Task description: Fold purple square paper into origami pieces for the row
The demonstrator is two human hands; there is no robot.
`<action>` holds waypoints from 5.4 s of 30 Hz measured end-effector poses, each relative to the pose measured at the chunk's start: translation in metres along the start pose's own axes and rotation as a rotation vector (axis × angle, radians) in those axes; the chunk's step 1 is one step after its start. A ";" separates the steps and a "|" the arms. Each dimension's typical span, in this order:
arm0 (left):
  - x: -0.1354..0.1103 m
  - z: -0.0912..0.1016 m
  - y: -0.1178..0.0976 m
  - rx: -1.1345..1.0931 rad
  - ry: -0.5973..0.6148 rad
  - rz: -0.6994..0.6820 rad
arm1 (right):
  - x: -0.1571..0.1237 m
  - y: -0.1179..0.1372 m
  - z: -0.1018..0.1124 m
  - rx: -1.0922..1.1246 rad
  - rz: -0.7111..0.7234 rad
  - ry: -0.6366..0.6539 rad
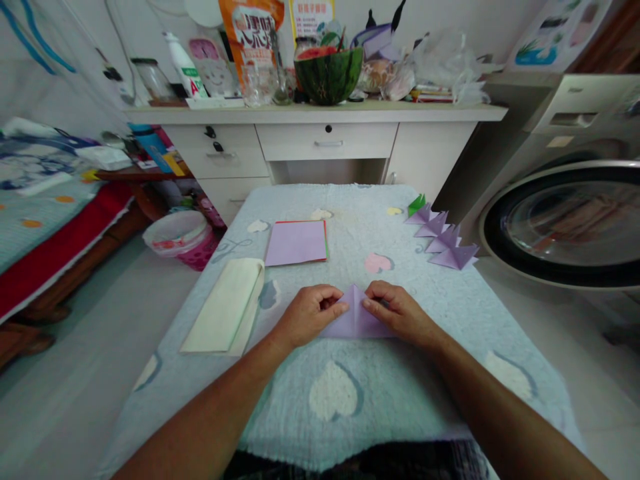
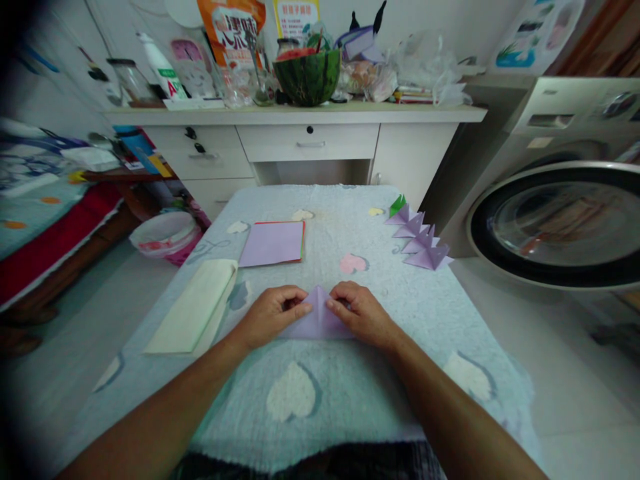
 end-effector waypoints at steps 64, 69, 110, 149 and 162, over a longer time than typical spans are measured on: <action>0.000 0.001 0.007 -0.027 -0.061 0.039 | 0.003 -0.010 0.000 0.046 -0.102 -0.031; 0.000 0.000 0.008 -0.042 -0.053 0.035 | 0.001 -0.008 0.000 0.057 -0.105 -0.028; -0.005 -0.012 -0.003 -0.099 0.054 0.012 | 0.009 0.001 -0.005 0.328 -0.137 -0.003; 0.007 0.014 0.006 0.743 -0.246 0.020 | 0.014 -0.009 -0.015 -0.538 -0.155 -0.079; 0.007 0.006 0.010 0.882 -0.209 0.021 | 0.005 0.022 -0.032 -0.567 0.203 -0.019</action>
Point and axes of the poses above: each hand's wrist, its own x-axis towards the middle knuckle, its own z-axis out of the back of the hand, y = z × x, the point moved 8 cm from there along x, towards the middle knuckle
